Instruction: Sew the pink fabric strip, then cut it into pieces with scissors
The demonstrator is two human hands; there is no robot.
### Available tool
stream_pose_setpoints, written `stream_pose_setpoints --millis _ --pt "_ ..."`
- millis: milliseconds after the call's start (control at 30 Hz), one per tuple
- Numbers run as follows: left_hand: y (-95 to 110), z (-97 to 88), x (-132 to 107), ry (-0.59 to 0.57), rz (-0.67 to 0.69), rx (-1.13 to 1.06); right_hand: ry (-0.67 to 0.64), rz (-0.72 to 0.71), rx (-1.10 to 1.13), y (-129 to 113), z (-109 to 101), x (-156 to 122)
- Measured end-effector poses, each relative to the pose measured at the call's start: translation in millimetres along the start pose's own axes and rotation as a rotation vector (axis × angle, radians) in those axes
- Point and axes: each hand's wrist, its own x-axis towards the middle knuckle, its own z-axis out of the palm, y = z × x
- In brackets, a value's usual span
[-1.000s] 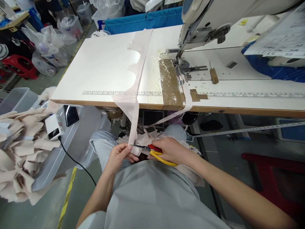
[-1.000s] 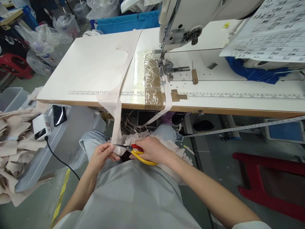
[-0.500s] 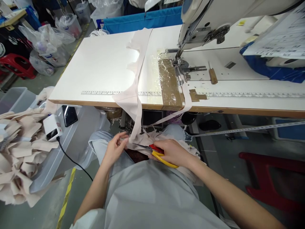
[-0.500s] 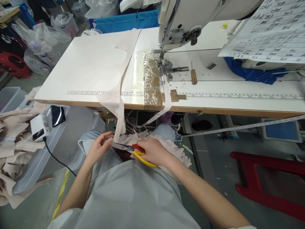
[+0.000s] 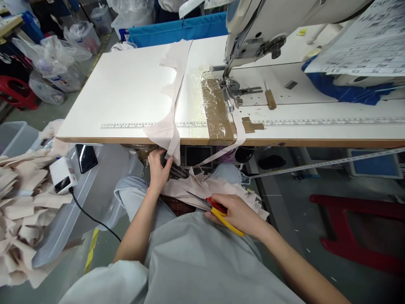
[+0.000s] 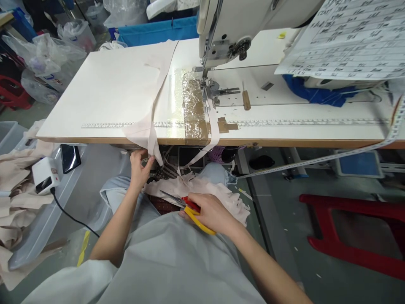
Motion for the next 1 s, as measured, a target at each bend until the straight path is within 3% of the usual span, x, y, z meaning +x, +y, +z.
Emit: stream_pose_setpoints --millis 100,233,367,467,600,633,667,800,867,1000 --pt "-8 -1.1 -9 -0.101 -0.142 -0.170 0.026 0.020 0.039 6 0 -3" --pt "-32 -17.4 -39 -0.107 -0.544 -0.288 0.103 0.071 0.106 21 -7 -11" --pt "-48 -43.1 -75 -0.165 -0.677 -0.273 0.184 0.171 0.190 38 -17 -22" --pt "-27 -54.0 -93 -0.303 -0.714 -0.336 0.190 0.217 0.257 41 -17 -26" --pt "30 -55.1 -93 -0.701 -0.644 -0.628 0.049 0.210 0.364 27 -13 -20" --pt "42 -54.7 -90 -0.744 -0.585 -0.625 0.002 0.206 0.369 23 -12 -18" --pt "52 -54.4 -87 -0.733 -0.512 -0.566 -0.040 0.201 0.363 18 -11 -16" --pt "70 -54.3 -77 -0.501 -0.273 -0.254 -0.136 0.145 0.291 8 -11 -8" --pt "71 -54.6 -75 -0.522 -0.330 -0.307 -0.170 0.100 0.265 7 -12 -4" --pt "69 -54.6 -75 -0.668 -0.669 -0.604 -0.286 0.036 0.278 8 -15 7"
